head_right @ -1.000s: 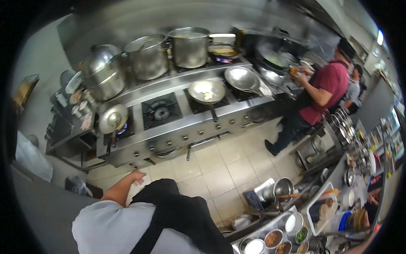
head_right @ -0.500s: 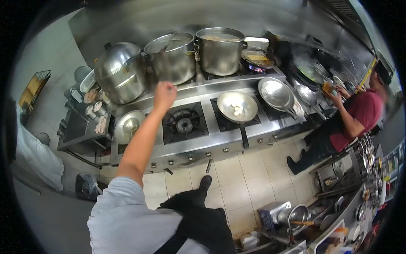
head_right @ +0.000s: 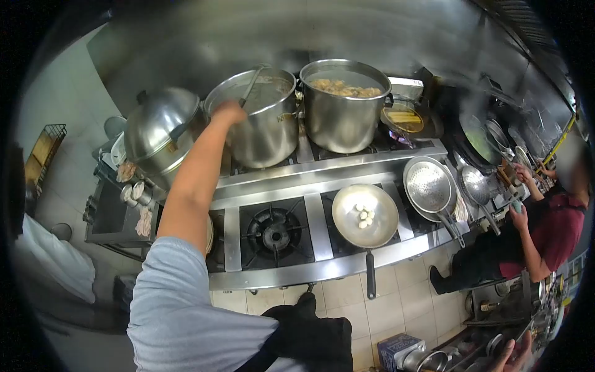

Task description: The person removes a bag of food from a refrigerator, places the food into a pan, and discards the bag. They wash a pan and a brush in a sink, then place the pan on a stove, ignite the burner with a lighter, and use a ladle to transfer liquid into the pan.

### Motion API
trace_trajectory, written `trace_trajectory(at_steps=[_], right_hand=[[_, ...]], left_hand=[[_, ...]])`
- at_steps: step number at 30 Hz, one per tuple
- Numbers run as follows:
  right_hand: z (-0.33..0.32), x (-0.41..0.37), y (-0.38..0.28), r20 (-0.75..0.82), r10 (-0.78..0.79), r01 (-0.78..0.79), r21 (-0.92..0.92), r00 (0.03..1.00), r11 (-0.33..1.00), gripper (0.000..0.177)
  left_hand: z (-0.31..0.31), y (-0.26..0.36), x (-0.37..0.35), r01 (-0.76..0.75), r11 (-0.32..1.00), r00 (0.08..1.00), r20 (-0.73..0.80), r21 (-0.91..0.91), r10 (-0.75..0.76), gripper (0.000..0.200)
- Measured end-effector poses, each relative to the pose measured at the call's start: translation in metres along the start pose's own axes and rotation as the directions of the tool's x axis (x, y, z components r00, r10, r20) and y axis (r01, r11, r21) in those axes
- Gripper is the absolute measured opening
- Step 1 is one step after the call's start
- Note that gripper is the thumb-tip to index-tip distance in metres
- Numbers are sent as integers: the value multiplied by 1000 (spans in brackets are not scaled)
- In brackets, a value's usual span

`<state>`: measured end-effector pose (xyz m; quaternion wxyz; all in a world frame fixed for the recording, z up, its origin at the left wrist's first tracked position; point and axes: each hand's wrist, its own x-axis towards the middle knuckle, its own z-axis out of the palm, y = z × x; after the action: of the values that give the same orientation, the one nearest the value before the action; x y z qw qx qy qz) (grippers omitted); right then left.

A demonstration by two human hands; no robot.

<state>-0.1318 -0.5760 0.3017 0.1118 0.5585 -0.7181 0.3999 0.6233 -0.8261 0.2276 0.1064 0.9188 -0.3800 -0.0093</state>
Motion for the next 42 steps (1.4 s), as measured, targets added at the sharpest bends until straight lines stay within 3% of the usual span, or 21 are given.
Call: trace_trajectory(at_steps=[2,3,4,6,10,11,14,16,19,20,22,23,24,26,28,31,32,34,36,39,42], right_hand=[[21,6,-6,49,5,-9,83,999,997,41],[41,10,-7,-44,-195,200,271,980,942,32],[54,14,2,-51,-190,197,277,980,940,32],[79,26,28,222,-97,-32,511,970,859,38],[135,41,3,340,-146,-123,655,929,745,33],[153,43,-5,405,-163,-201,714,900,671,31],[221,53,-16,514,-446,-210,794,733,571,30],[253,53,-58,666,-532,-467,746,524,475,31],[318,42,-121,575,-786,-562,737,227,376,45],[333,26,-138,511,-833,-679,690,212,251,46],[361,-2,-162,374,-920,-765,625,119,155,46],[335,5,-164,428,-895,-856,408,-127,317,38],[338,-11,-161,435,-898,-889,381,-69,253,32],[344,-12,-141,375,-904,-949,152,-204,277,34],[345,-17,-128,404,-913,-890,391,-61,233,37],[321,16,-119,502,-864,-860,421,-42,287,38],[309,35,-123,634,-771,-829,466,69,309,37],[315,75,-124,664,-731,-660,622,159,422,34],[314,111,-126,660,-718,-580,681,221,447,36],[295,157,-136,704,-659,-453,694,266,559,39],[301,182,-146,596,-733,219,707,327,672,31]], left_hand=[[-2,-3,25,-38,999,999,24,-16,38,26],[-8,-1,31,97,958,982,185,-270,-48,21],[-12,3,36,260,838,931,356,-480,-85,23],[-17,15,27,315,704,925,371,-636,-78,28],[-21,39,-4,385,222,914,404,-896,44,33],[-19,47,-18,383,226,916,400,-896,36,33],[-3,81,-88,332,-51,922,313,-942,227,31],[20,103,-163,392,-240,881,287,-888,376,30],[73,152,-289,334,-428,868,97,-840,488,28],[89,172,-328,342,-470,874,92,-814,476,23],[126,199,-386,326,-477,872,66,-816,484,15],[144,206,-405,350,-502,845,34,-791,534,14],[149,214,-421,357,-502,858,63,-788,510,17],[171,212,-434,363,-410,797,50,-837,602,23],[170,223,-441,351,-329,711,21,-877,702,29],[164,216,-430,227,-126,560,24,-966,828,38],[169,211,-427,257,-91,493,49,-962,869,39],[187,189,-428,253,1,592,155,-968,791,33],[228,151,-427,249,286,771,368,-925,520,28],[292,69,-447,413,301,800,500,-860,332,26],[316,10,-487,636,180,745,658,-751,112,27]])
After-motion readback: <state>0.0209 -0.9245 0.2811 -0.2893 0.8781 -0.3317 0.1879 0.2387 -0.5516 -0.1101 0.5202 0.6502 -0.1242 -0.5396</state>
